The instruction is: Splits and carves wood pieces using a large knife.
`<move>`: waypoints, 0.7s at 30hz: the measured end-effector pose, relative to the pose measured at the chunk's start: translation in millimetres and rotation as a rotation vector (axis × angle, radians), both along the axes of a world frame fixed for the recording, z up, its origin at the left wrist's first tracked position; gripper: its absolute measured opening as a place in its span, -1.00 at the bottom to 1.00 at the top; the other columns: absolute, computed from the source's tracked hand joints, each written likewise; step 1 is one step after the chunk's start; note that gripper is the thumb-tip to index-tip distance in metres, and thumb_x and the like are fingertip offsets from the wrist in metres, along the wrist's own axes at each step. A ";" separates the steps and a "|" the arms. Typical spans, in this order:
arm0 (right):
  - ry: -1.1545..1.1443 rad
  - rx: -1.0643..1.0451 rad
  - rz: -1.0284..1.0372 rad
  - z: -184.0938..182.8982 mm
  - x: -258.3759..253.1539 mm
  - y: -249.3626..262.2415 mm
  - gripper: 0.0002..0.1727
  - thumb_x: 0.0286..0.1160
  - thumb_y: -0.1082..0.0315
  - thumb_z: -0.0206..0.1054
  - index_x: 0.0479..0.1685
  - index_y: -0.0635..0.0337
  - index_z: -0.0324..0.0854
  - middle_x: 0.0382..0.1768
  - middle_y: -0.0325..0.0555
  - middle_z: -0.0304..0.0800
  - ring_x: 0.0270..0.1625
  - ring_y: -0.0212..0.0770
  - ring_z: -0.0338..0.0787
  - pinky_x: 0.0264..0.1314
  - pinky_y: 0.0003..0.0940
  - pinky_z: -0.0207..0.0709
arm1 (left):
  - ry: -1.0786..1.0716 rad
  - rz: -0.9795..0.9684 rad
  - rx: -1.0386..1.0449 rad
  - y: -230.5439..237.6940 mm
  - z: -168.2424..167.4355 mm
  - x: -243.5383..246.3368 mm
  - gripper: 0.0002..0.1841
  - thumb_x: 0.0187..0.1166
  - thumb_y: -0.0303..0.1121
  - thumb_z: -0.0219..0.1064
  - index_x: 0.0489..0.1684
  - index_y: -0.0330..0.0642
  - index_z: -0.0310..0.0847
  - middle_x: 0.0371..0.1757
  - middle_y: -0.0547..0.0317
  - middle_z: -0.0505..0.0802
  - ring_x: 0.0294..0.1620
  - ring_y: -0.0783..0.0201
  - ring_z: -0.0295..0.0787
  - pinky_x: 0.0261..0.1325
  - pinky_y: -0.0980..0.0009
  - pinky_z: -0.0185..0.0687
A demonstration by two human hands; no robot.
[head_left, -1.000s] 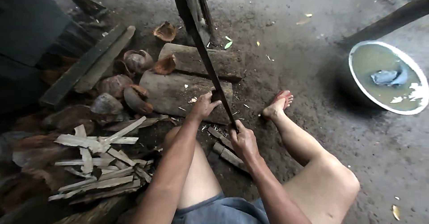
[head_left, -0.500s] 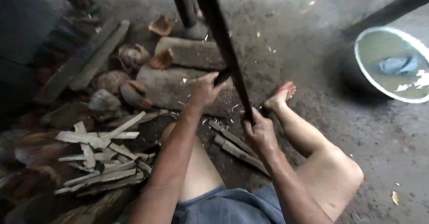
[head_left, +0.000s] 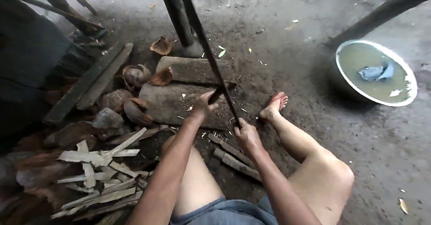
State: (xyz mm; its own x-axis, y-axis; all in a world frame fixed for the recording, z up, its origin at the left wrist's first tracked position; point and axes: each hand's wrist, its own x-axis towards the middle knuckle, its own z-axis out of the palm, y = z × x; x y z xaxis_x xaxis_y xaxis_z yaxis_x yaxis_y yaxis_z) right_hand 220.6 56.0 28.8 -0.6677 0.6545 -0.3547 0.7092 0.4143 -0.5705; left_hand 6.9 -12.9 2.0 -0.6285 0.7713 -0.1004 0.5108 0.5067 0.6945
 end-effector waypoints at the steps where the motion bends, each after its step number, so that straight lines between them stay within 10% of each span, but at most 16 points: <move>1: -0.053 -0.035 -0.001 -14.3 -7.4 0.9 -0.62 0.76 0.05 0.06 0.27 -0.01 0.65 -0.18 0.02 0.86 -0.09 0.06 0.87 -0.02 0.17 0.69 | -0.042 0.004 -0.117 -4.7 -15.2 -1.3 -0.28 0.49 -0.20 0.57 0.69 -0.11 0.42 0.55 -0.10 0.67 0.50 -0.08 0.66 0.58 -0.14 0.51; 7: -0.043 0.010 -0.001 -18.4 -20.5 -3.4 -0.61 0.75 0.02 0.03 0.20 -0.03 0.66 -0.25 -0.02 0.85 -0.13 0.04 0.87 -0.10 0.14 0.67 | -0.130 0.105 -0.194 -13.1 -48.2 -8.6 -0.32 0.61 -0.18 0.46 0.75 -0.03 0.33 0.43 -0.12 0.77 0.41 -0.09 0.75 0.52 -0.17 0.57; 15: 0.189 0.256 0.048 53.5 22.4 -2.4 -0.71 0.70 0.09 0.13 -0.04 0.04 0.69 -0.48 -0.09 0.76 -0.38 -0.04 0.81 -0.32 0.06 0.64 | 0.210 0.138 0.617 -3.2 -30.0 -4.5 -0.68 0.59 -0.37 0.46 0.25 -0.28 0.76 0.13 -0.02 0.91 0.16 0.24 0.89 0.36 0.25 0.77; 21: -0.209 -0.199 0.010 -66.8 -9.9 3.8 -0.55 0.76 -0.03 0.04 0.21 0.06 0.69 -0.05 0.10 0.84 0.02 0.12 0.85 0.07 0.25 0.66 | -0.062 0.184 -0.235 -6.6 -64.0 4.1 -0.38 0.54 -0.15 0.49 0.62 -0.08 0.51 0.30 -0.22 0.83 0.34 -0.21 0.78 0.45 -0.27 0.58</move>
State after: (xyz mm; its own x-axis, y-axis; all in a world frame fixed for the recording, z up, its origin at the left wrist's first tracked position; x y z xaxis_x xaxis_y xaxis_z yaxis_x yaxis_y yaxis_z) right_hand 210.7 59.8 -38.0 -0.5727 0.5522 -0.6059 0.8163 0.3163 -0.4833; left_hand 11.0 -19.4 -62.0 -0.7424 0.5965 -0.3051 0.3560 0.7370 0.5746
